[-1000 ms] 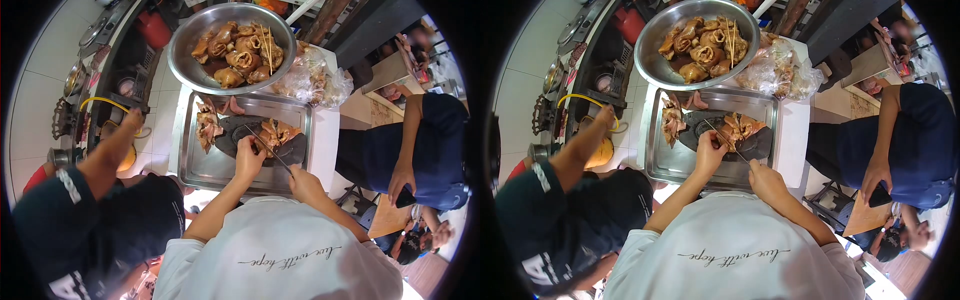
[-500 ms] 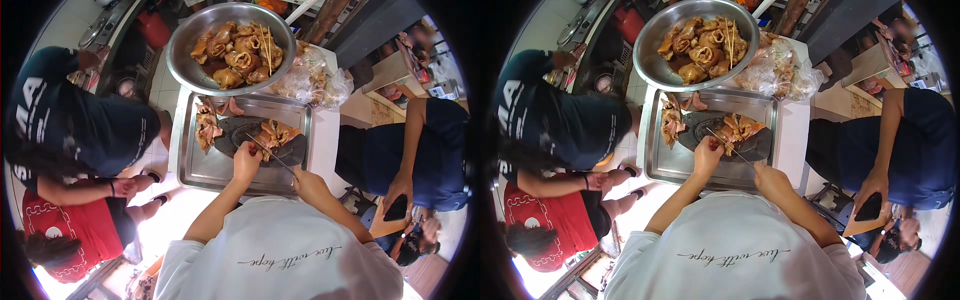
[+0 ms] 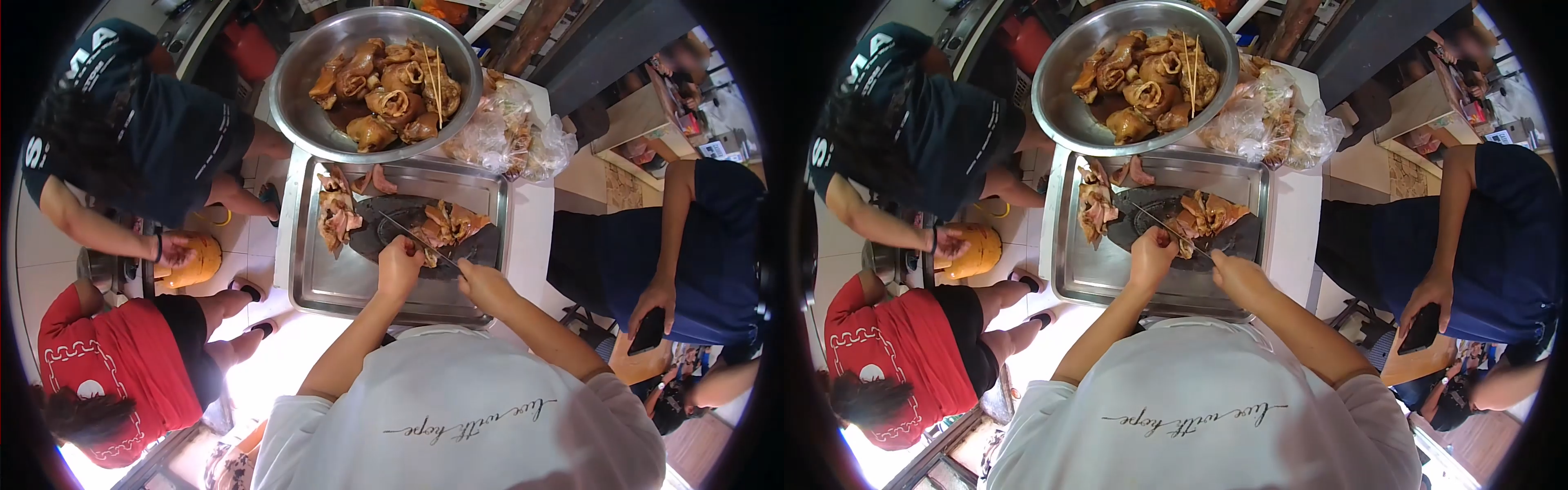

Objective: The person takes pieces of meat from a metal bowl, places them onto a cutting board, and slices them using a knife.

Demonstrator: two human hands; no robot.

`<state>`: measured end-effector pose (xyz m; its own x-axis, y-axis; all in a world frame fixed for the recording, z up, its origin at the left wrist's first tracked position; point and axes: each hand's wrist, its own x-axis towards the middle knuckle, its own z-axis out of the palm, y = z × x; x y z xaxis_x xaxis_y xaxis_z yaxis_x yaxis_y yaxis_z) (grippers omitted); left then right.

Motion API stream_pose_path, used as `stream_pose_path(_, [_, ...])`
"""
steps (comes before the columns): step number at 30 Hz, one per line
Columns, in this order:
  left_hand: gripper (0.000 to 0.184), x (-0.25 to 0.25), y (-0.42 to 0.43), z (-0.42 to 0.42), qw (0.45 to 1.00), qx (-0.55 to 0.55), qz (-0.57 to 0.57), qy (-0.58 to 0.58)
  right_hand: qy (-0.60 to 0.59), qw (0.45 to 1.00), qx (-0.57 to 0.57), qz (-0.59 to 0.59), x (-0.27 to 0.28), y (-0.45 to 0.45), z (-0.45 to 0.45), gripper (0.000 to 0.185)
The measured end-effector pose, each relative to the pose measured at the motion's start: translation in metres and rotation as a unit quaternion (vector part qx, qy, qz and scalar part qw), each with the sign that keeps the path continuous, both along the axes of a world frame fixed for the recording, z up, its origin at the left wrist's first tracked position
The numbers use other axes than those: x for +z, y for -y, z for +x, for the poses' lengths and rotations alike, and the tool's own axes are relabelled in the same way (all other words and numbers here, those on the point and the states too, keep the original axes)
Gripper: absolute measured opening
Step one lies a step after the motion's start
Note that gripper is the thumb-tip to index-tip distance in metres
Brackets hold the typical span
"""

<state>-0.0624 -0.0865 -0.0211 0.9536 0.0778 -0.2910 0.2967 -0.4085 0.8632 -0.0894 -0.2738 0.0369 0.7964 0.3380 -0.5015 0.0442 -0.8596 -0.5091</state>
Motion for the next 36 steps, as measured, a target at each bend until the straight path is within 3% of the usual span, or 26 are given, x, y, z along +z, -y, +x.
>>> stream_pose_path(6, [0.016, 0.002, 0.001, 0.0, 1.0, -0.008, 0.013, -0.001, 0.068, 0.998, -0.01, 0.012, -0.045, -0.027, 0.009, 0.017])
stream_pose_path(12, [0.015, 0.004, 0.001, -0.002, 0.998, 0.007, 0.057, 0.015, 0.035, 0.999, -0.023, -0.001, -0.027, 0.005, -0.024, 0.019])
stream_pose_path(14, [0.01, 0.005, -0.002, -0.001, 0.999, 0.033, 0.017, 0.032, 0.01, 0.999, -0.039, -0.021, -0.028, 0.032, -0.042, 0.021])
stream_pose_path(16, [0.011, 0.001, -0.01, -0.002, 0.997, 0.032, 0.016, 0.071, -0.026, 0.99, -0.105, 0.086, -0.031, 0.054, -0.051, 0.023])
stream_pose_path(17, [0.015, 0.0, -0.014, -0.002, 0.993, 0.03, 0.015, 0.111, -0.023, 0.99, -0.108, 0.086, -0.024, 0.061, -0.05, 0.023])
stream_pose_path(19, [0.021, 0.0, -0.021, 0.001, 0.989, 0.013, 0.059, 0.136, -0.259, 0.94, -0.201, 0.094, 0.021, 0.069, -0.041, 0.023])
stream_pose_path(20, [0.027, -0.001, -0.024, 0.002, 0.982, 0.001, 0.104, 0.158, -0.258, 0.939, -0.206, 0.096, 0.028, 0.07, -0.043, 0.023])
stream_pose_path(22, [0.028, -0.01, -0.019, 0.009, 0.99, -0.011, 0.054, 0.13, -0.245, 0.919, -0.279, 0.131, 0.037, 0.068, -0.047, 0.02])
stream_pose_path(24, [0.035, -0.015, -0.001, 0.015, 0.956, -0.058, 0.14, 0.251, -0.214, 0.921, -0.298, 0.134, 0.04, 0.066, -0.052, 0.02])
stream_pose_path(27, [0.057, 0.011, 0.032, 0.019, 0.929, -0.193, 0.24, 0.207, -0.181, 0.916, -0.329, 0.139, 0.049, 0.058, -0.055, 0.02])
stream_pose_path(30, [0.054, 0.013, 0.042, 0.028, 0.9, -0.229, 0.298, 0.221, -0.164, 0.909, -0.355, 0.144, 0.047, 0.057, -0.059, 0.02])
stream_pose_path(34, [0.035, -0.014, 0.022, 0.05, 0.855, -0.198, 0.305, 0.371, -0.13, 0.911, -0.364, 0.141, 0.04, 0.056, -0.067, 0.02])
stream_pose_path(36, [0.027, -0.022, -0.001, 0.069, 0.854, -0.153, 0.331, 0.371, -0.124, 0.908, -0.37, 0.15, 0.043, 0.052, -0.073, 0.02])
